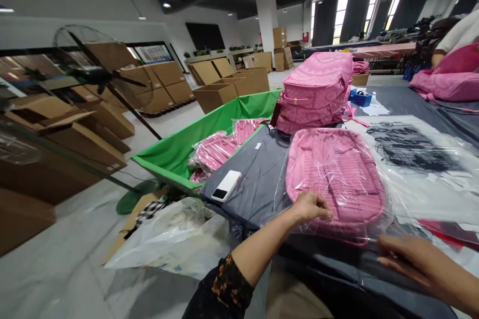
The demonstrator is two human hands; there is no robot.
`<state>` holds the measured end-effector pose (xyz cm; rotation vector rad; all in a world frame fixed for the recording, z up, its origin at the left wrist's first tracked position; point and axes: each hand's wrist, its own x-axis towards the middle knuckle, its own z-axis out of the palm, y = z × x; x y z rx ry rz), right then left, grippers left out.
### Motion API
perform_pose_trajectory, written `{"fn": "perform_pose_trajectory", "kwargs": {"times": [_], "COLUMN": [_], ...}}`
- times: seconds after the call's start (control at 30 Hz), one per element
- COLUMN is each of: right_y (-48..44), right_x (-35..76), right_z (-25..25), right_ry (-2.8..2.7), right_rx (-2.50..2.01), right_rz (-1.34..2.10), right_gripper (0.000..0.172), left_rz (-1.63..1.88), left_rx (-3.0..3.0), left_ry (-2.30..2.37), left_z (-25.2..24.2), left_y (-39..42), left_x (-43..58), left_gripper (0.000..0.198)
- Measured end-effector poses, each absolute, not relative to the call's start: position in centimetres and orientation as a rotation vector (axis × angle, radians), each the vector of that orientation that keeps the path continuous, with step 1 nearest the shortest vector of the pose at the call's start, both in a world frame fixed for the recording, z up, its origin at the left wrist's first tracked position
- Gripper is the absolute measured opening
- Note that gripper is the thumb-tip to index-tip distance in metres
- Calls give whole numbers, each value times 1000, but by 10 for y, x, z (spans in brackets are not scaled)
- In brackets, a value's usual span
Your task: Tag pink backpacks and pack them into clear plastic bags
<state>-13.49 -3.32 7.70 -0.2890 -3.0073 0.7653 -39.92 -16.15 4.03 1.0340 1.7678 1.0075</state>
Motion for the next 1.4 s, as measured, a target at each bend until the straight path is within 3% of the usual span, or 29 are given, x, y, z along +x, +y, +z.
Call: {"fn": "perform_pose_trajectory", "kwargs": {"times": [0.13,0.37,0.53,0.73,0.87,1.07,1.2,1.33,1.4], "right_y": [-26,-10,11,30,-3,-29,-16,-11,-10], "right_x": [-166,-213,-246,-229,-196,-214,-227,-227,-228], "right_z": [98,99,91,95,92,72,74,72,66], "right_ry": [-3117,-3076,-3166,-3019,-2748,-3017,-3097,-3099,-3098], "right_rx": [-73,270,190,-305,-385,-657,-657,-691,-679], "right_rz": [698,96,-150,151,247,507,645,705,681], "right_gripper": [39,21,12,26,19,19,21,21,22], "left_rz": [1002,957,919,875,855,776,588,497,570], "left_rx": [1029,1067,1101,1129,1181,1323,1785,1809,1739], "left_ry": [1788,1841,1848,1874,1882,1875,2102,2374,2416], "left_z": [44,51,52,47,43,62,85,86,81], "left_y": [-162,-162,-162,-159,-157,-168,-205,-241,-246], "left_x": [-398,-399,-399,-401,-402,-395,-392,-407,-417], "left_gripper": [14,16,17,19,19,15,29,10,12]}}
